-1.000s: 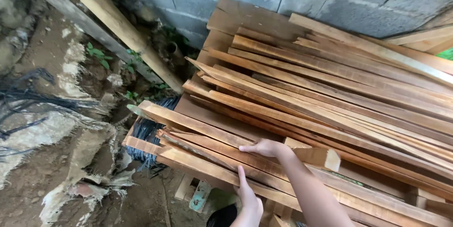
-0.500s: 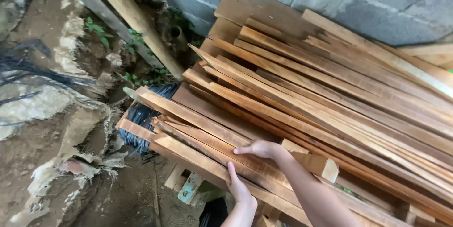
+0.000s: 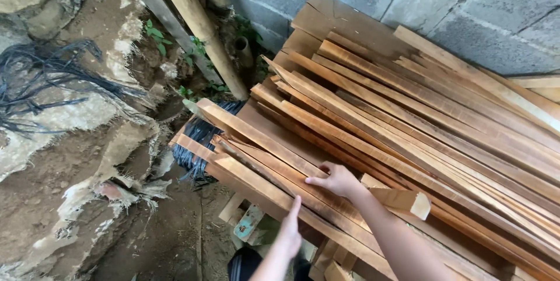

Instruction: The person arranges a stack of wooden planks on a workbench, aligning them by hand. They then use black plastic straps to tie the planks together, wrapping the straps around the stack and securing them to form a bundle.

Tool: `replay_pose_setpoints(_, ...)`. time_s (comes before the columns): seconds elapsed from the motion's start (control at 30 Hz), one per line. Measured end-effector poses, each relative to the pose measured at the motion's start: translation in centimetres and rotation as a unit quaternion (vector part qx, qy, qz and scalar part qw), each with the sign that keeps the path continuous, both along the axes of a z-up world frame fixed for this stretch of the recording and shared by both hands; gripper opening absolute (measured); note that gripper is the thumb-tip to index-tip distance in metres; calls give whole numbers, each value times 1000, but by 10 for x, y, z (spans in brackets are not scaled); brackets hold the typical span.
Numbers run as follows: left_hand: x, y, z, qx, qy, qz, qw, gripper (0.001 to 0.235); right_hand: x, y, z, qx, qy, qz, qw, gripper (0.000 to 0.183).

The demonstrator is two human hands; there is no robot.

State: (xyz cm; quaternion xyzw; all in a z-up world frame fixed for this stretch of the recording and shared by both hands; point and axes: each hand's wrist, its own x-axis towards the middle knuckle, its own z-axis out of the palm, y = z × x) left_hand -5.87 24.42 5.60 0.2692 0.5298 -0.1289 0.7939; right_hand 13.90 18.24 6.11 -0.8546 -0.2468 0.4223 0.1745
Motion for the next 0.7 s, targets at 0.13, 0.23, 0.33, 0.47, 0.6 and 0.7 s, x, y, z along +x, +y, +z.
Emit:
replay_pose_setpoints(0.13,-54,49,-15,114,6,-137,984,118,-25,3,18,138,-222,59,964,72)
replay_pose_setpoints(0.23,-88,101,-35,94,-52,9,994,82,-58,45,70,397,-383,124,825,37)
replay_pose_setpoints(0.33,-129,161,-78,263,53,-37,963,47,-120,90,76,482,-251,207,814,20)
replay_pose_setpoints(0.47,-160,263,-101,507,-17,-150,849,29,-207,172,36,325,19,110,939,26)
replay_pose_setpoints(0.6,-147,333,-67,728,-49,-320,604,30,-243,260,-69,154,44,-215,963,39)
replay_pose_setpoints(0.7,-142,367,-60,724,-78,-453,515,27,-275,289,-195,128,23,-260,957,34)
